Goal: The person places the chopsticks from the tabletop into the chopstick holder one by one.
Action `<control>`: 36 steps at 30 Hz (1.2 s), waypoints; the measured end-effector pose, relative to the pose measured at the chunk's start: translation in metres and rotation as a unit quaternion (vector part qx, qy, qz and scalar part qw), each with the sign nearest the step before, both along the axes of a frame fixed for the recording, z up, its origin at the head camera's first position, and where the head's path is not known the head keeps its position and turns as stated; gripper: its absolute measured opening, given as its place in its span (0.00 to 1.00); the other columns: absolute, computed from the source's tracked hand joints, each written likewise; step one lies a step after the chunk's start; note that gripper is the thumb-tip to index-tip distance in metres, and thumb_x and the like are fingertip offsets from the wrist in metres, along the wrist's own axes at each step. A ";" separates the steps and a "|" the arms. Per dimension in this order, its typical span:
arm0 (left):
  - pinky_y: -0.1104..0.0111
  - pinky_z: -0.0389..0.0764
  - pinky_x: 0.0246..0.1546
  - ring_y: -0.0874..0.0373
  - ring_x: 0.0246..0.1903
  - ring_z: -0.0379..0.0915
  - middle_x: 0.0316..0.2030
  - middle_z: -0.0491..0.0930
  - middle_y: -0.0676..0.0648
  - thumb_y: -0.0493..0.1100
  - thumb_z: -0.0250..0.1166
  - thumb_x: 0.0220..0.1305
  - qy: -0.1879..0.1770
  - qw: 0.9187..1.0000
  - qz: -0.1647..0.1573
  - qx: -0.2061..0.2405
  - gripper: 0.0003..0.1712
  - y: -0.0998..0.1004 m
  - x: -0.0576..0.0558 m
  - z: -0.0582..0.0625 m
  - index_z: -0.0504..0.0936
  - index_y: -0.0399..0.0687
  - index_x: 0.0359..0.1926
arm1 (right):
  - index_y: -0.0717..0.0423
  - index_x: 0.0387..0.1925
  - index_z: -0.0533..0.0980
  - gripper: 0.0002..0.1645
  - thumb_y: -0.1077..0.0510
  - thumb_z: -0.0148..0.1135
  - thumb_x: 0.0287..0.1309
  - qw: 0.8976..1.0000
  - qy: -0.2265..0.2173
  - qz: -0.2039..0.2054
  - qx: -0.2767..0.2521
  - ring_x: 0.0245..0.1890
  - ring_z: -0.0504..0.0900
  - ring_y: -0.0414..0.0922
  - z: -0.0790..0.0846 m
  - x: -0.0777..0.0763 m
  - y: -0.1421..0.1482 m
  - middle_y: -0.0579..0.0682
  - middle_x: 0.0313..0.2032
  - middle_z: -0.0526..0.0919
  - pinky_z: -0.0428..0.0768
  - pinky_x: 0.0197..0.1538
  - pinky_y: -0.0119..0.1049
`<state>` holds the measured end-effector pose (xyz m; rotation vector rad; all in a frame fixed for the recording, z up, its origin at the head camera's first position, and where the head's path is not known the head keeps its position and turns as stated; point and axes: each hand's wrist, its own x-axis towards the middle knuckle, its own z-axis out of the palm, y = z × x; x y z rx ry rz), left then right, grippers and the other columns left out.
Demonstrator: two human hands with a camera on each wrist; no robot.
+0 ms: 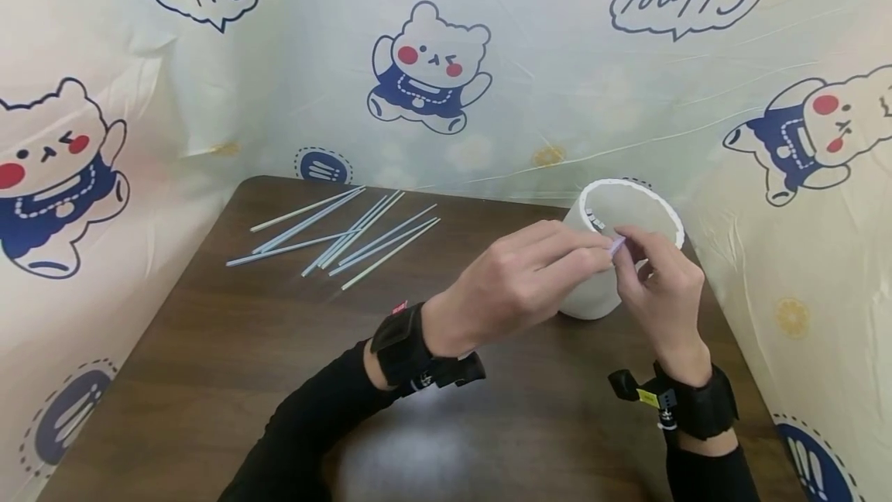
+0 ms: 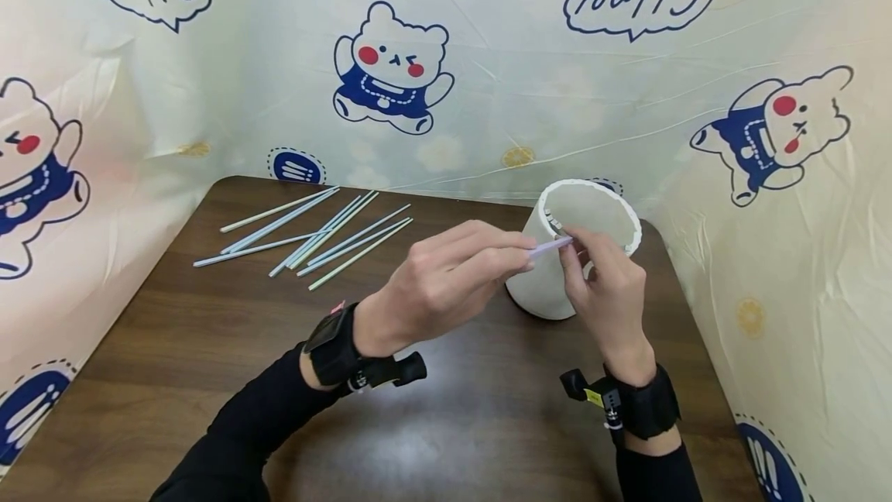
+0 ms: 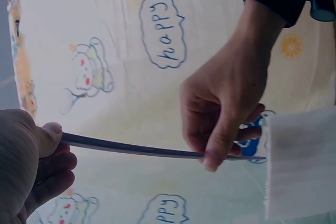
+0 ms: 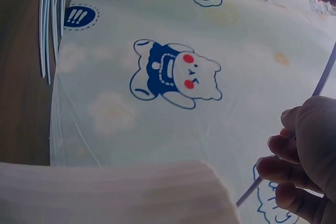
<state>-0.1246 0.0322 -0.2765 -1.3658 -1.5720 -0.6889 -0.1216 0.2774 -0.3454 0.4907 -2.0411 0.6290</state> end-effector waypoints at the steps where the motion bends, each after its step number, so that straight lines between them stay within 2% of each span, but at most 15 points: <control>1: 0.71 0.81 0.65 0.58 0.48 0.87 0.49 0.91 0.47 0.33 0.63 0.76 -0.008 1.000 0.002 -0.007 0.08 0.003 -0.002 -0.003 0.87 0.41 0.49 | 0.69 0.47 0.84 0.19 0.55 0.59 0.74 1.000 -0.005 0.000 -0.001 0.26 0.79 0.51 -0.001 0.000 0.001 0.62 0.30 0.86 0.70 0.36 0.16; 3: 0.72 0.80 0.66 0.59 0.49 0.86 0.48 0.91 0.48 0.34 0.61 0.78 -0.025 0.999 0.004 -0.021 0.09 0.009 -0.007 -0.008 0.87 0.42 0.49 | 0.69 0.48 0.84 0.19 0.55 0.58 0.74 1.000 -0.015 0.001 -0.002 0.26 0.79 0.51 -0.004 -0.001 0.002 0.62 0.30 0.85 0.69 0.36 0.16; 5: 0.74 0.80 0.65 0.60 0.48 0.85 0.48 0.90 0.50 0.34 0.59 0.79 -0.037 0.999 0.009 -0.037 0.10 0.015 -0.011 -0.014 0.87 0.42 0.49 | 0.69 0.48 0.84 0.23 0.50 0.57 0.77 1.000 -0.022 0.000 0.002 0.26 0.79 0.51 -0.005 -0.001 0.002 0.62 0.30 0.85 0.69 0.35 0.16; 9: 0.77 0.79 0.62 0.62 0.46 0.83 0.47 0.89 0.51 0.34 0.55 0.81 -0.055 0.995 0.036 -0.075 0.13 0.025 -0.019 -0.024 0.87 0.44 0.51 | 0.69 0.47 0.84 0.29 0.44 0.56 0.80 1.000 -0.021 -0.002 0.021 0.26 0.80 0.51 -0.007 -0.002 0.001 0.63 0.31 0.86 0.70 0.32 0.21; 13: 0.78 0.78 0.63 0.61 0.46 0.81 0.49 0.89 0.51 0.36 0.55 0.82 -0.069 0.988 0.067 -0.121 0.15 0.034 -0.027 -0.037 0.87 0.46 0.55 | 0.69 0.45 0.85 0.29 0.45 0.55 0.81 0.999 -0.022 0.000 0.041 0.25 0.79 0.51 -0.009 -0.003 0.002 0.63 0.30 0.86 0.69 0.31 0.24; 18: 0.73 0.79 0.65 0.59 0.54 0.82 0.56 0.87 0.49 0.37 0.58 0.81 -0.114 0.976 0.076 -0.170 0.17 0.041 -0.033 -0.051 0.84 0.47 0.64 | 0.69 0.45 0.85 0.28 0.46 0.55 0.81 0.998 -0.026 -0.004 0.051 0.23 0.78 0.51 -0.012 -0.004 0.003 0.63 0.28 0.86 0.66 0.31 0.25; 20: 0.72 0.81 0.62 0.58 0.57 0.82 0.59 0.86 0.49 0.38 0.58 0.81 -0.129 0.970 0.084 -0.187 0.19 0.042 -0.034 -0.055 0.81 0.47 0.67 | 0.69 0.45 0.85 0.23 0.50 0.58 0.79 0.998 -0.026 -0.008 0.050 0.23 0.79 0.52 -0.013 -0.004 0.004 0.63 0.28 0.86 0.66 0.31 0.25; 24: 0.73 0.82 0.45 0.57 0.57 0.81 0.62 0.84 0.50 0.38 0.58 0.80 -0.137 0.959 0.113 -0.222 0.24 0.044 -0.036 -0.062 0.77 0.50 0.73 | 0.69 0.46 0.85 0.11 0.64 0.66 0.68 0.998 -0.028 -0.018 0.053 0.23 0.81 0.53 -0.013 -0.004 0.005 0.63 0.27 0.86 0.69 0.30 0.26; 26: 0.73 0.81 0.40 0.57 0.56 0.81 0.62 0.83 0.50 0.38 0.58 0.79 -0.141 0.953 0.125 -0.237 0.26 0.044 -0.037 -0.065 0.75 0.51 0.74 | 0.69 0.46 0.85 0.11 0.70 0.68 0.61 0.998 -0.029 -0.022 0.050 0.24 0.82 0.54 -0.013 -0.004 0.005 0.63 0.28 0.86 0.70 0.30 0.26; 30: 0.72 0.82 0.41 0.57 0.55 0.81 0.61 0.84 0.49 0.40 0.62 0.76 -0.154 0.946 0.132 -0.251 0.29 0.045 -0.038 -0.069 0.74 0.51 0.75 | 0.69 0.46 0.85 0.13 0.73 0.70 0.58 0.998 -0.031 -0.031 0.042 0.24 0.83 0.55 -0.012 -0.003 0.005 0.63 0.29 0.86 0.69 0.30 0.23; 36: 0.71 0.84 0.45 0.56 0.55 0.81 0.59 0.84 0.47 0.41 0.63 0.76 -0.184 0.944 0.116 -0.248 0.29 0.041 -0.038 -0.074 0.74 0.48 0.75 | 0.70 0.48 0.84 0.16 0.71 0.73 0.57 0.999 -0.027 -0.026 0.034 0.24 0.83 0.55 -0.011 -0.001 0.006 0.64 0.30 0.86 0.70 0.32 0.19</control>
